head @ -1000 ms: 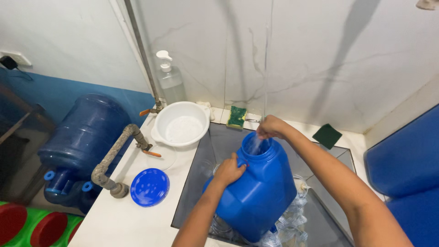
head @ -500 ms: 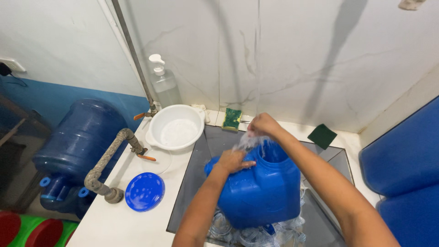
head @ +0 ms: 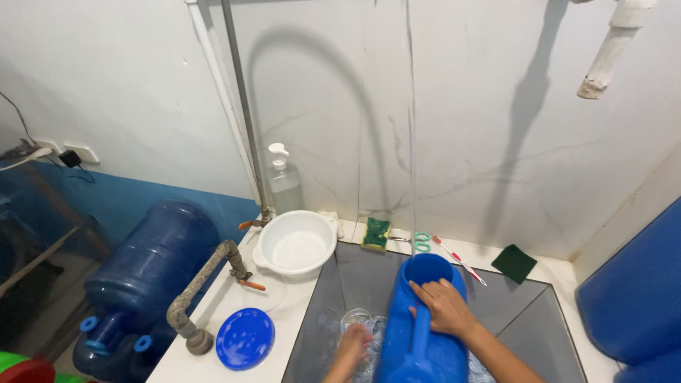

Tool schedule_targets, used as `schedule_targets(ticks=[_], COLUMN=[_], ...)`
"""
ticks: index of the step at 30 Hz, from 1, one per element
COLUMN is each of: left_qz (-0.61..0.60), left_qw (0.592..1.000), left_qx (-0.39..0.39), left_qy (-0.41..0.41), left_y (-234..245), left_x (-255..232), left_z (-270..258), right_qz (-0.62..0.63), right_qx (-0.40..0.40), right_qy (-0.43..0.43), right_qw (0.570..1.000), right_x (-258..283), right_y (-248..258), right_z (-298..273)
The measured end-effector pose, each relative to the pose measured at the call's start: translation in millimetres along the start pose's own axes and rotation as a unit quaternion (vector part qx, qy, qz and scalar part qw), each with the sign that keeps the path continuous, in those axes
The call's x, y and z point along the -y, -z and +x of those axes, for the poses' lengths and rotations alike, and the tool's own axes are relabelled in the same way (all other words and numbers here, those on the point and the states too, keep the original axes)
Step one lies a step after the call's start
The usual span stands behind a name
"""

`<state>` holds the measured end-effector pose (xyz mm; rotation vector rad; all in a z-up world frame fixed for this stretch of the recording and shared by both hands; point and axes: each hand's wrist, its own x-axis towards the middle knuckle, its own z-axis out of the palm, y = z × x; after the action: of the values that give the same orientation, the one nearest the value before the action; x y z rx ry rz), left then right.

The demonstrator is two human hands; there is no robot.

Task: The person carries a blue plastic container and a large water bottle into a room filled with similar containers. They place the blue container in a sink, cut off its seal with scissors, and scrub the lid and container with a sponge and toothbrush. The person rinses the container thoroughly with tap water and sets it aside.

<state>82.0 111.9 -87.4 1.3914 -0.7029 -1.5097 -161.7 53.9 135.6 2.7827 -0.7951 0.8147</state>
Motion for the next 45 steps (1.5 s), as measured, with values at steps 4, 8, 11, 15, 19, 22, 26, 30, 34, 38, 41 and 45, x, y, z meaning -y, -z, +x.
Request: schedule_targets(ticks=[4,8,11,15,19,22,26,30,34,38,41,45], left_qz=[-0.150,-0.215,-0.317,-0.389,-0.407,-0.332,-0.347,-0.350,-0.306,-0.277,-0.334,-0.319], left_qw=[0.982,0.972,0.946,0.915,0.912,0.934,0.931,0.931,0.940,0.948,0.938,0.937], left_qx=[-0.026,0.031,-0.007,0.053,-0.049,-0.104,-0.092,-0.096,-0.125,-0.112,-0.086,-0.117], left_qy=[0.111,0.093,0.065,0.092,-0.026,-0.080,-0.067,-0.040,-0.091,-0.108,-0.026,-0.078], left_y=[65,64,47,60,180,186,127,156,218,192,163,237], left_x=[-3,-16,-46,-43,-101,-135,-111,-87,-105,-90,-62,-110], left_z=[-32,-62,-92,-173,-232,-250,-237,-233,-228,-215,-225,-251], right_qz=[-0.040,-0.100,-0.083,-0.091,-0.026,-0.018,-0.020,-0.050,0.014,-0.009,-0.038,-0.003], right_qx=[-0.015,-0.136,-0.149,-0.026,-0.096,-0.089,-0.073,0.041,-0.072,-0.080,0.016,-0.010], right_qy=[0.021,0.013,-0.026,-0.180,-0.230,-0.324,-0.314,-0.331,-0.333,-0.334,-0.345,-0.352], right_qw=[0.999,0.986,0.985,0.979,0.968,0.942,0.946,0.942,0.940,0.939,0.938,0.936], right_x=[16,11,9,17,24,14,6,27,36,22,30,44], right_y=[49,139,182,167,134,142,147,110,118,141,122,112], right_z=[92,187,221,234,237,240,229,231,239,235,233,238])
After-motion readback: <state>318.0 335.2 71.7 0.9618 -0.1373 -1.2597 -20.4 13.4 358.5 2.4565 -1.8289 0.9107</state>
